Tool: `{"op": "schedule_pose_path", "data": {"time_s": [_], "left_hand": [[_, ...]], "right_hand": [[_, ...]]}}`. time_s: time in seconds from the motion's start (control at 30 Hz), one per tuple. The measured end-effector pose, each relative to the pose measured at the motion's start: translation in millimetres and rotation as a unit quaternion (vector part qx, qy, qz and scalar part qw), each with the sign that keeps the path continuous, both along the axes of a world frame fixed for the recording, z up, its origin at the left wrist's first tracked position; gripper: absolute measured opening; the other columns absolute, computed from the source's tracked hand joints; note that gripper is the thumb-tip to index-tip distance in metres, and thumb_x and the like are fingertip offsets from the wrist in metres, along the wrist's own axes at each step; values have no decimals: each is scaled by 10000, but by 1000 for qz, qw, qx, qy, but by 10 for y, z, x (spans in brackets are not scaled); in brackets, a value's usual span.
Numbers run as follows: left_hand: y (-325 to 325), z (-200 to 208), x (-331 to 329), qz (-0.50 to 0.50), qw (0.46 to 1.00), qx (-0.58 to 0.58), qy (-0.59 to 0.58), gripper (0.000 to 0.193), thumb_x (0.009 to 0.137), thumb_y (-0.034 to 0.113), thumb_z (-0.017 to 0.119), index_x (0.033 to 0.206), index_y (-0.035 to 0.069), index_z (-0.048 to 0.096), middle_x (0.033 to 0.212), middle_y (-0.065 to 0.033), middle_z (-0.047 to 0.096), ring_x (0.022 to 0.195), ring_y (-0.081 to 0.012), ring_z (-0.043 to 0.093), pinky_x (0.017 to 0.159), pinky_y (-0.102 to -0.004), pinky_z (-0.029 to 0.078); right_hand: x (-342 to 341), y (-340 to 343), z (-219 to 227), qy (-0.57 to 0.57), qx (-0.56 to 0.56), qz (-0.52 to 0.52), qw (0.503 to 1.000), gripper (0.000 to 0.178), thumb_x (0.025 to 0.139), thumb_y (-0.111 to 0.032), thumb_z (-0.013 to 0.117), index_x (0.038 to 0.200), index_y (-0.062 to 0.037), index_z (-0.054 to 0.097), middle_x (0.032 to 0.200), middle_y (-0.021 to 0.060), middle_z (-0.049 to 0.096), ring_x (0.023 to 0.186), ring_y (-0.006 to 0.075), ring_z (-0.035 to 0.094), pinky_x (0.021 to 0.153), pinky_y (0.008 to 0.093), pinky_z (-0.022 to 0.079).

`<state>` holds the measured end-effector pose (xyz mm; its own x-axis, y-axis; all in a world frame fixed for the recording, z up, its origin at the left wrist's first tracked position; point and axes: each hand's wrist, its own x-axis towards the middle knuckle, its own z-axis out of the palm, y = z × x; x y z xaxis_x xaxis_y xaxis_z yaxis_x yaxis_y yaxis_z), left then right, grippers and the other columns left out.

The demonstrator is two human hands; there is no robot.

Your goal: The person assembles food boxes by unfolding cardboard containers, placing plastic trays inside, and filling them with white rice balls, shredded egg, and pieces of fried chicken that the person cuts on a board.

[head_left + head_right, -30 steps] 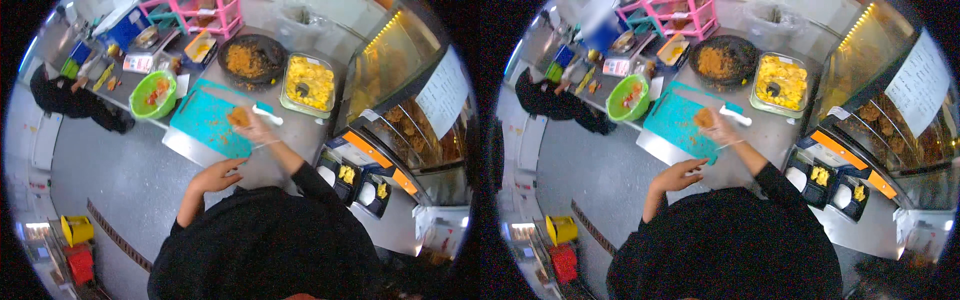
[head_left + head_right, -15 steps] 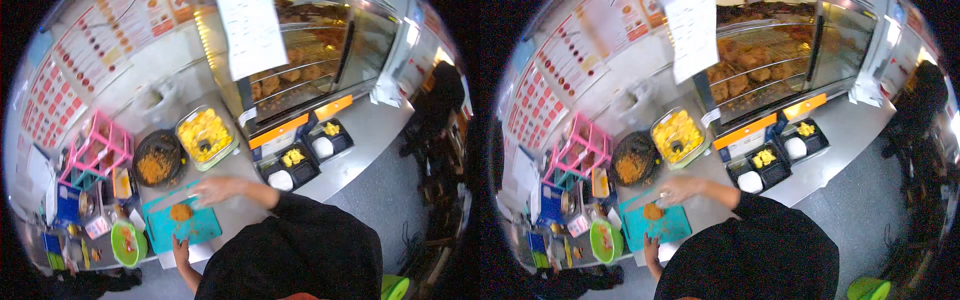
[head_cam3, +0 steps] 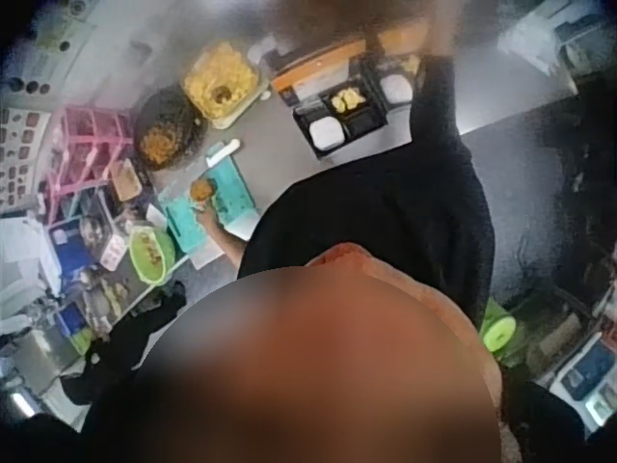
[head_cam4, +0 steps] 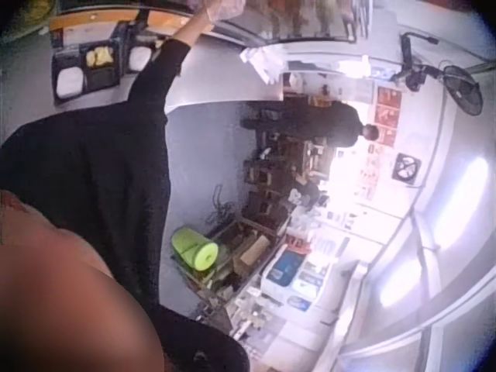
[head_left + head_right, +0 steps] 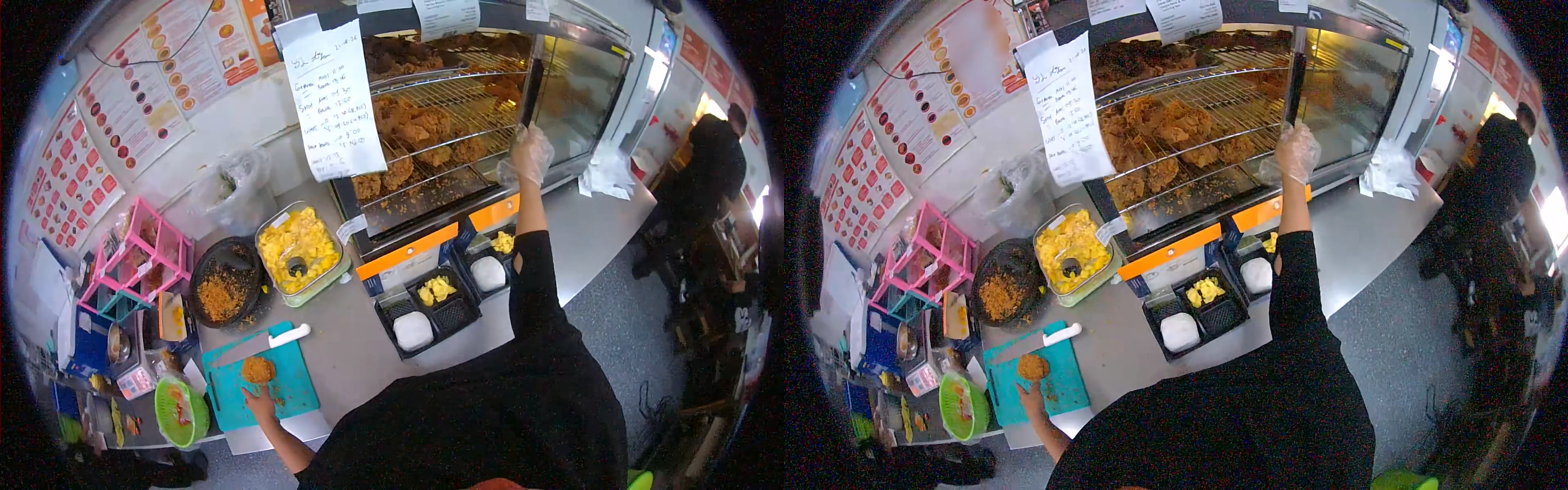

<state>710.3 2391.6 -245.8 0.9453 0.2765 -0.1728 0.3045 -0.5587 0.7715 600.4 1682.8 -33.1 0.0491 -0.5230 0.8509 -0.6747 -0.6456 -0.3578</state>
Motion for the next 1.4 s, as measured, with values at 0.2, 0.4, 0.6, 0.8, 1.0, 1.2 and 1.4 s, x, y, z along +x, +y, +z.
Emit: {"op": "schedule_pose_path", "data": {"time_s": [0.2, 0.4, 0.6, 0.8, 1.0, 1.2, 1.4], "left_hand": [[-89, 64, -236, 45, 998, 34, 24, 815, 710, 278, 625, 1344, 58, 163, 1331, -314, 150, 1261, -395, 141, 1004, -431, 215], [-151, 52, -262, 34, 998, 59, -16, 813, 710, 287, 625, 1346, 69, 167, 1329, -313, 155, 1255, -404, 153, 1003, -431, 217], [-341, 218, -307, 63, 997, 29, -21, 809, 706, 297, 631, 1345, 82, 184, 1337, -311, 124, 1256, -397, 156, 980, -430, 265], [-42, 294, -510, 71, 997, -2, -20, 766, 727, 272, 623, 1341, 87, 205, 1350, -279, 151, 1268, -374, 138, 1018, -433, 179], [251, 243, -250, 32, 997, 67, -36, 708, 694, 317, 628, 1294, 98, 322, 1293, -343, 201, 1210, -454, 210, 985, -467, 241], [706, 219, -198, -8, 987, 155, -44, 681, 652, 295, 665, 1248, 119, 388, 1275, -344, 225, 1186, -455, 245, 958, -479, 268], [801, 261, 117, -170, 951, 242, -83, 632, 639, 237, 667, 1218, 179, 420, 1271, -282, 251, 1174, -422, 255, 978, -500, 199]], "right_hand": [[87, 289, -30, -26, 14, 16, 999, 165, 760, -194, 541, 756, -32, 572, 650, 185, 572, 631, 357, 569, 594, 429, 451], [368, 849, -143, -102, -32, 163, 981, 141, 760, -159, 559, 739, -20, 557, 664, 197, 564, 625, 365, 558, 555, 439, 430], [478, 1760, 113, -62, 35, 309, 948, 125, 742, -147, 586, 740, -26, 557, 651, 190, 549, 627, 366, 544, 561, 413, 418], [851, 2309, -32, -33, 54, 420, 906, 165, 775, -189, 560, 741, -29, 536, 689, 170, 558, 647, 331, 551, 579, 397, 421], [846, 2357, -110, 12, 64, 324, 944, 258, 761, -245, 602, 930, -53, 632, 830, 120, 640, 765, 246, 612, 719, 323, 463], [1020, 2670, -168, 9, 113, 294, 949, 298, 766, -208, 609, 1010, -38, 594, 870, 119, 633, 771, 205, 592, 729, 314, 453], [1037, 4094, -310, -81, 133, 347, 925, 417, 766, -263, 605, 1078, 1, 523, 1037, 185, 555, 951, 259, 539, 855, 387, 394]]}}
